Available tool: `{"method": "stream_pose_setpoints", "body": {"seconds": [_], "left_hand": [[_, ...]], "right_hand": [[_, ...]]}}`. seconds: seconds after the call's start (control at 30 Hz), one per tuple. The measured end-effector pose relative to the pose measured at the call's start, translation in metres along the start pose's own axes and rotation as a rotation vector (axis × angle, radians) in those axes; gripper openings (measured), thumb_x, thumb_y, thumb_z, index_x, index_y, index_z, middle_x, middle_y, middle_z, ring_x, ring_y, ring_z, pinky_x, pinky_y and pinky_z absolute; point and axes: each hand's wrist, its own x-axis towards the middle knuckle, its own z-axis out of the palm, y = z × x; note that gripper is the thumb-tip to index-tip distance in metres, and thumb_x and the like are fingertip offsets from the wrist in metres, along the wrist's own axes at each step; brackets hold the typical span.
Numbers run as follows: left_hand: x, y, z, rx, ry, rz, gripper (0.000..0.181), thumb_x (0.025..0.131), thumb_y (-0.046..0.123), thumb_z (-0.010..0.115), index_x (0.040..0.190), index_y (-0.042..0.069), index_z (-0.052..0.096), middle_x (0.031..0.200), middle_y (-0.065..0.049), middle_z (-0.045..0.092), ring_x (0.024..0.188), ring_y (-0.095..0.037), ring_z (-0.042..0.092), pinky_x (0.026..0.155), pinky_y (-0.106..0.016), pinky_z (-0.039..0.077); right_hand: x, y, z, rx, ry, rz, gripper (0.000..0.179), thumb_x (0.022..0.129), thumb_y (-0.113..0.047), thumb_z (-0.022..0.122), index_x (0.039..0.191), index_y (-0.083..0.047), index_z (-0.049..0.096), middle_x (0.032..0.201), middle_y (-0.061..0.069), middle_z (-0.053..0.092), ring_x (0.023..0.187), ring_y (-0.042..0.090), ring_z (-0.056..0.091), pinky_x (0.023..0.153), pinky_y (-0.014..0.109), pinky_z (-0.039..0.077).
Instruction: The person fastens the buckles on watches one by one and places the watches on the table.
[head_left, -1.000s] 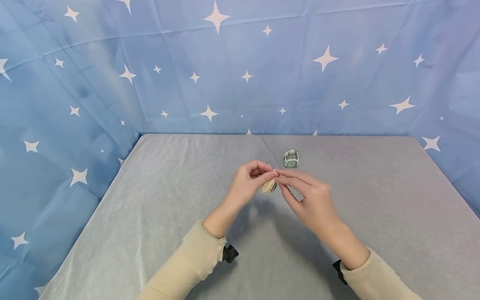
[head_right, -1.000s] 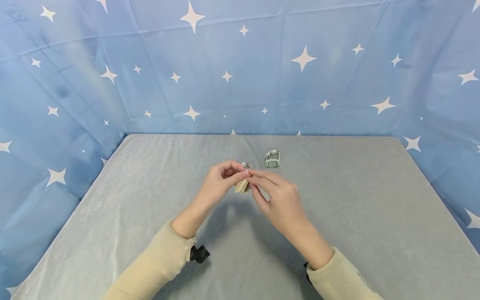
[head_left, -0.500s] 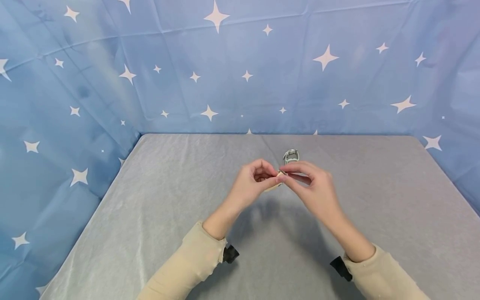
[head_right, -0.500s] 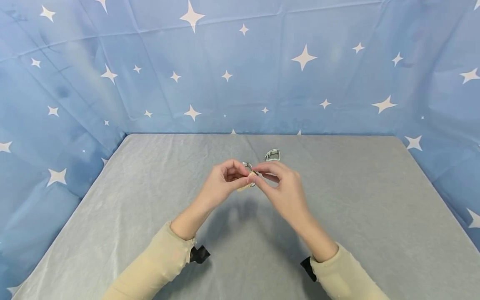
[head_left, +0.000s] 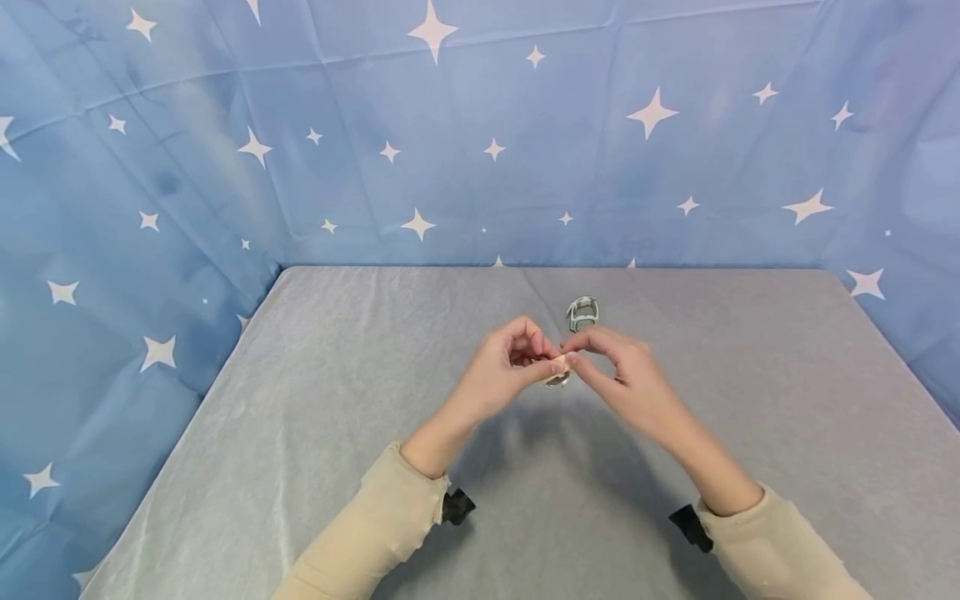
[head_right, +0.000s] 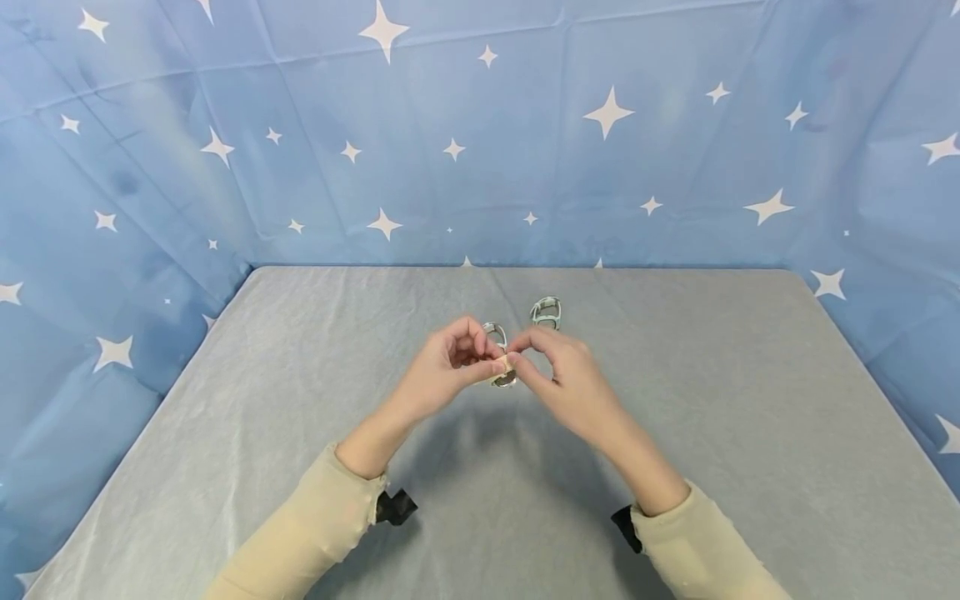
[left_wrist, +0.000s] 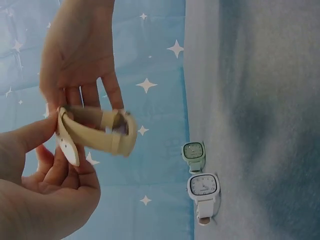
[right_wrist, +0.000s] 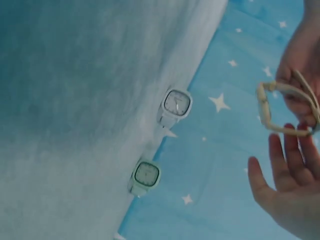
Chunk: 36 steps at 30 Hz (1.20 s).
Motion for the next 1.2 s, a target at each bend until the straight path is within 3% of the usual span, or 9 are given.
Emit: {"method": "stream_pose_setpoints", "body": {"seconds": [0.3,0.5,0.67,0.8,1.0,1.1,1.2], "left_hand": [[0.004,-0.001,-0.008,0.047,-0.112,-0.018,0.025,0.088,-0.010,0.067,0.084,0.000,0.044,0.094,-0.028,0.067,0.080,-0.004,0.063,0.075,-0.019,0.051],[0.003,0.000,-0.012,0.089,-0.153,-0.003,0.018,0.089,-0.003,0.069,0.090,0.001,0.051,0.097,-0.022,0.069,0.087,-0.008,0.065,0.081,-0.023,0.053],[0.001,-0.007,-0.018,0.107,-0.192,0.062,0.022,0.089,0.005,0.071,0.108,0.002,0.061,0.106,-0.013,0.067,0.097,-0.012,0.063,0.093,-0.033,0.051],[0.000,-0.014,-0.020,0.102,-0.209,0.122,0.033,0.087,0.001,0.073,0.118,0.001,0.063,0.110,-0.013,0.063,0.100,-0.010,0.062,0.098,-0.037,0.050],[0.000,-0.018,-0.017,-0.001,-0.142,0.170,0.022,0.089,-0.008,0.066,0.110,-0.010,0.062,0.104,-0.026,0.060,0.096,-0.006,0.063,0.098,-0.047,0.053],[0.000,-0.018,-0.015,-0.032,-0.117,0.151,0.021,0.089,-0.009,0.064,0.110,-0.011,0.061,0.104,-0.029,0.062,0.094,-0.007,0.065,0.091,-0.039,0.056],[-0.002,-0.017,-0.014,-0.056,-0.100,0.107,0.020,0.091,-0.007,0.063,0.110,-0.011,0.060,0.104,-0.031,0.063,0.088,-0.009,0.066,0.079,-0.027,0.057]], "right_hand": [[0.001,-0.002,-0.013,0.321,-0.256,0.171,0.008,0.099,-0.005,0.059,0.102,0.000,0.065,0.095,0.010,0.067,0.089,0.012,0.066,0.083,0.023,0.054],[0.000,-0.006,-0.021,0.358,-0.337,0.224,0.012,0.099,-0.005,0.058,0.101,0.004,0.065,0.093,0.010,0.067,0.087,0.005,0.063,0.082,0.020,0.051],[-0.002,-0.006,-0.021,0.420,-0.378,0.296,0.018,0.101,-0.010,0.056,0.106,0.005,0.065,0.096,0.005,0.068,0.092,0.007,0.063,0.089,0.021,0.049],[-0.003,-0.005,-0.019,0.495,-0.359,0.351,0.022,0.102,-0.011,0.054,0.109,0.008,0.062,0.096,0.001,0.068,0.094,0.007,0.064,0.092,0.021,0.051],[-0.001,-0.005,-0.015,0.676,-0.251,0.463,0.020,0.101,-0.014,0.059,0.113,0.002,0.060,0.103,-0.003,0.067,0.100,0.008,0.068,0.094,0.023,0.055],[-0.001,-0.005,-0.014,0.717,-0.200,0.470,0.016,0.101,-0.017,0.059,0.112,-0.005,0.062,0.106,-0.003,0.068,0.100,0.010,0.069,0.093,0.025,0.056],[0.000,-0.007,-0.014,0.718,-0.136,0.427,0.016,0.102,-0.017,0.058,0.114,-0.007,0.063,0.109,-0.005,0.068,0.102,0.009,0.069,0.093,0.024,0.056]]}}
